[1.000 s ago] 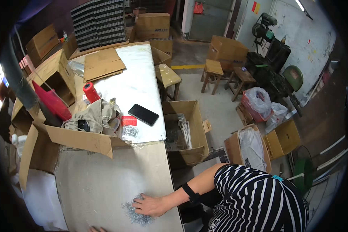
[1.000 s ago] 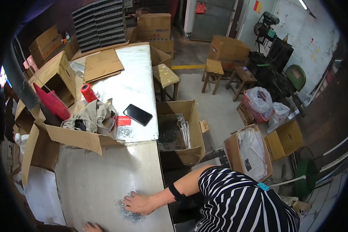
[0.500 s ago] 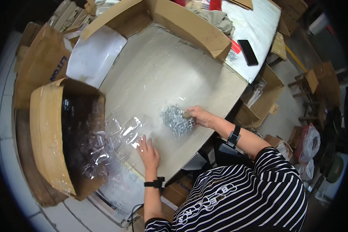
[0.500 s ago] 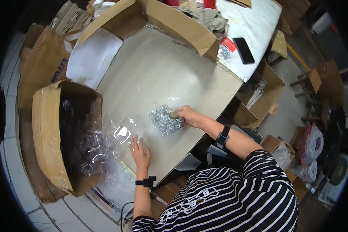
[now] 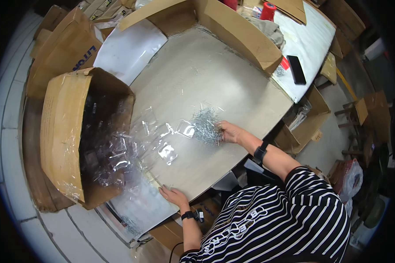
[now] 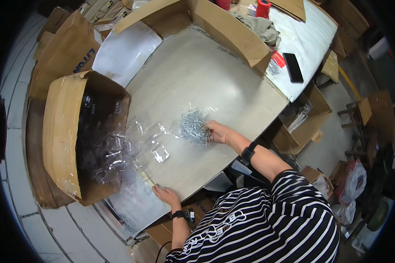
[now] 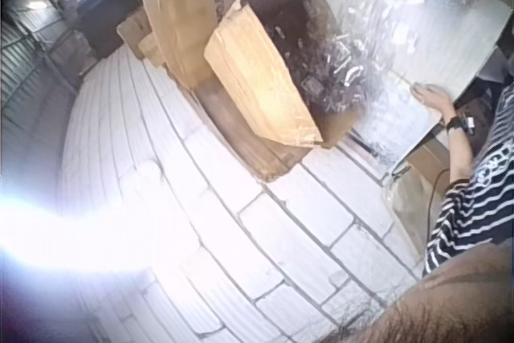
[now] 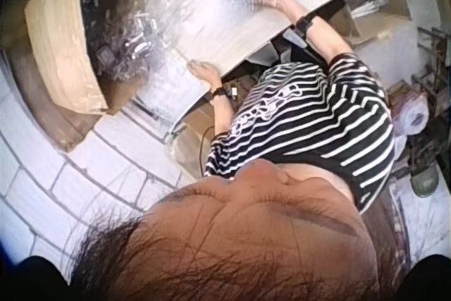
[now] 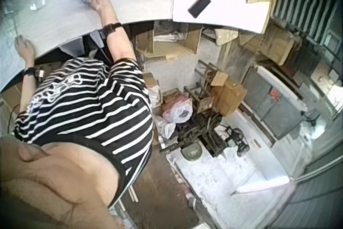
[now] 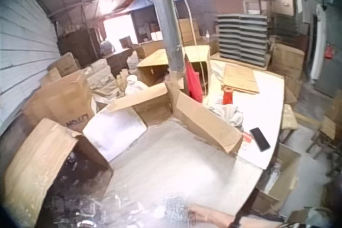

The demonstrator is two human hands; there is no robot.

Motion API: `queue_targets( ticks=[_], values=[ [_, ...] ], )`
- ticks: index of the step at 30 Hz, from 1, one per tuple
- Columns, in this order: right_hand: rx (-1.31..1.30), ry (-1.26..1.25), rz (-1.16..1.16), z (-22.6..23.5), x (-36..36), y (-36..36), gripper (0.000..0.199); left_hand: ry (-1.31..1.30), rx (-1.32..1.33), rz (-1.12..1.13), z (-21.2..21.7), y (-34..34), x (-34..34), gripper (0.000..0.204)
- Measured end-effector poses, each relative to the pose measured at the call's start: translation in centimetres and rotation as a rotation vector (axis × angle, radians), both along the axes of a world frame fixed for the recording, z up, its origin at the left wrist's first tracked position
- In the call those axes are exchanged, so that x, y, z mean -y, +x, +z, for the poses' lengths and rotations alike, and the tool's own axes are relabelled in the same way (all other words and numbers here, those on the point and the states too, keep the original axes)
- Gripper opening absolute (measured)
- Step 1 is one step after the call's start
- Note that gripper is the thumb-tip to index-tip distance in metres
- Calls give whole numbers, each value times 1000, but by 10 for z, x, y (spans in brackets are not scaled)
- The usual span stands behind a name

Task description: Bagging small metal components into individual plastic bags.

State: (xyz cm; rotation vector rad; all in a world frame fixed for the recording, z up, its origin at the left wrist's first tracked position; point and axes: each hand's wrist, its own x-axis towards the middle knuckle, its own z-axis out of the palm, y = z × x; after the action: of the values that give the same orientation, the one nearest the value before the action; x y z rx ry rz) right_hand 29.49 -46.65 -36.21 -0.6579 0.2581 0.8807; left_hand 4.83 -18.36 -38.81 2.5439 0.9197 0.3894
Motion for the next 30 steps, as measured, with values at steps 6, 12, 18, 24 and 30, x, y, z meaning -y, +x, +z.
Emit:
queue_targets(
  ticks=[6, 12, 18, 24, 30],
  values=[
    [-11, -119, -171, 0, -22, 20, 17, 1, -31, 50, -15, 28, 14, 43],
    [113, -265, -295, 8, -27, 44, 23, -1126, -42, -285, 44, 73, 107, 48],
    [183, -197, -262, 17, -42, 52, 22, -1890, -190, -246, 95, 99, 159, 53],
    [351, -622, -104, 3, -47, 47, 22, -1843, -364, -310, 117, 133, 182, 49],
    [1212, -1161, -76, 19, -32, 50, 27, -2013, -269, -322, 113, 125, 189, 47]
  ],
)
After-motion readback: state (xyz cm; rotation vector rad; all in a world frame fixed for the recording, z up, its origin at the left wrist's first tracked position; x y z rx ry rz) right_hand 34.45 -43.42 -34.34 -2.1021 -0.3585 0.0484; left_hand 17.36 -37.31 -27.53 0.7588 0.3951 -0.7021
